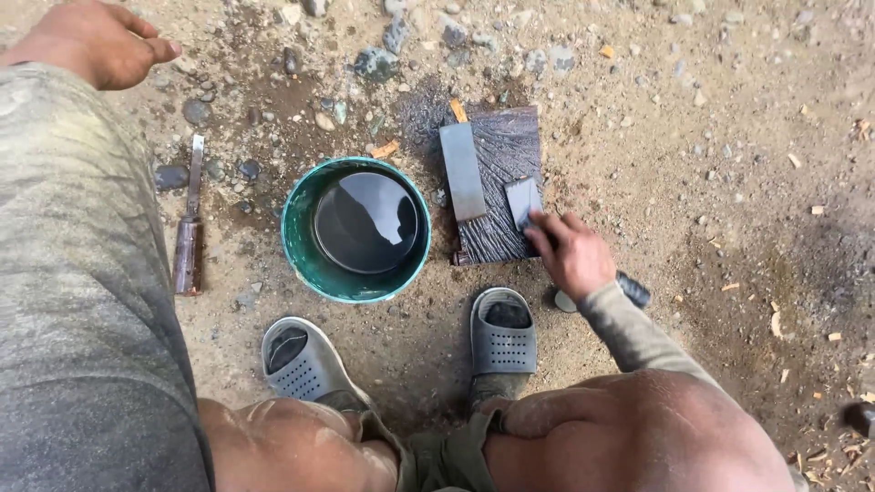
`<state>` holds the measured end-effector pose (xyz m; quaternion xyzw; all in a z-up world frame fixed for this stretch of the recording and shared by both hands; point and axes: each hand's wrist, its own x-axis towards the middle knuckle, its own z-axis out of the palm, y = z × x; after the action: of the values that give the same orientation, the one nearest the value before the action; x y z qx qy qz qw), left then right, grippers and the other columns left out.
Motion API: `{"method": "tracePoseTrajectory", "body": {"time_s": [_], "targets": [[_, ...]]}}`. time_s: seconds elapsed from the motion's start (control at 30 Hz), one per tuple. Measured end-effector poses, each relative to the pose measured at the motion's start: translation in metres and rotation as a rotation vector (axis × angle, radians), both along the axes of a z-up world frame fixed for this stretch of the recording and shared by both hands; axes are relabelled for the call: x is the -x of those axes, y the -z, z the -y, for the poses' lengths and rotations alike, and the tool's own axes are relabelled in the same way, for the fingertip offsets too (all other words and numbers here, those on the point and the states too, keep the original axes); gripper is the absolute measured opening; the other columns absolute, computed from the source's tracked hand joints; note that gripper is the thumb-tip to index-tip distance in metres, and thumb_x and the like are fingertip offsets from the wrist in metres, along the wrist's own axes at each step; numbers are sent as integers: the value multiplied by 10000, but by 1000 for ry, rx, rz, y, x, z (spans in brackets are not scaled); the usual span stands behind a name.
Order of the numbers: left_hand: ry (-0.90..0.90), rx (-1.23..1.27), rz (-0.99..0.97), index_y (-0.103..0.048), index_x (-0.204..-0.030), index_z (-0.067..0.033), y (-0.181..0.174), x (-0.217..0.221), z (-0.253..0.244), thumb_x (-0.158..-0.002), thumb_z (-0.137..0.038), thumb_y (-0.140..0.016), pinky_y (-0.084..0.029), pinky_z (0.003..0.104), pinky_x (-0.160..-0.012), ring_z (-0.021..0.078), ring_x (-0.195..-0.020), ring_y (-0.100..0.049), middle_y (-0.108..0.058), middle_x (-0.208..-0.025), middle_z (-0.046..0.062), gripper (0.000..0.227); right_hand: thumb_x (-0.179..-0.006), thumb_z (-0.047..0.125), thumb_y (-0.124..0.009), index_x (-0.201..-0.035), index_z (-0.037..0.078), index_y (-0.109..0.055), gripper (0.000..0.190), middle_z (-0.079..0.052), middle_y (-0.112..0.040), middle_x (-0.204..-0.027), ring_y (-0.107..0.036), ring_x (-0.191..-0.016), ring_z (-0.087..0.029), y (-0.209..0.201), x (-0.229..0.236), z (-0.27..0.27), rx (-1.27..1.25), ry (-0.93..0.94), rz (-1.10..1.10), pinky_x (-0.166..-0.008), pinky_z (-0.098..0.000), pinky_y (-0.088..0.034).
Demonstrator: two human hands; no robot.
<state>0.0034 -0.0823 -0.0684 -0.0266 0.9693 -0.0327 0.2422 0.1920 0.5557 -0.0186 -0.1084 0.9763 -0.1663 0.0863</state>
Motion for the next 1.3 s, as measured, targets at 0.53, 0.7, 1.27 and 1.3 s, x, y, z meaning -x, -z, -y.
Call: {"method": "tracePoseTrajectory", "body": {"time_s": [0.53, 0.7, 1.27, 1.3], "targets": [[143, 101, 96, -699, -1378, -260, 66, -3, 45, -1054, -581, -483, -449, 531, -1051, 342, -1243, -614, -645, -1406, 85, 505, -1001, 465, -640, -1231, 210, -721, 353, -107, -727, -992, -721, -689, -300, -1, 10, 3, -2, 64, 107, -576, -437, -585], [-92, 44, 73, -697, -1379, -145, 2, -6, 3, -1048, -649, -544, -477, 514, -1060, 389, -1226, -632, -655, -1400, 179, 622, -1006, 444, -611, -1263, 200, -703, 366, -130, -701, -996, -698, -581, -308, -12, 0, 11, -142, 103, 161, -491, -439, -557], [38, 84, 121, -750, -1309, -224, 40, -7, 40, -1053, -610, -527, -475, 475, -1040, 329, -1185, -648, -692, -1316, 108, 514, -1043, 433, -660, -1240, 183, -720, 324, -124, -737, -1092, -727, -847, -355, 4, 13, 9, 92, 48, -30, -677, -450, -588], [40, 81, 114, -750, -1309, -224, 30, -8, 31, -1053, -610, -527, -475, 475, -1040, 329, -1185, -648, -692, -1316, 108, 514, -1043, 433, -660, -1240, 183, -720, 324, -124, -737, -1092, -727, -847, -355, 1, 5, 9, 89, 50, -37, -677, -450, -588]]}}
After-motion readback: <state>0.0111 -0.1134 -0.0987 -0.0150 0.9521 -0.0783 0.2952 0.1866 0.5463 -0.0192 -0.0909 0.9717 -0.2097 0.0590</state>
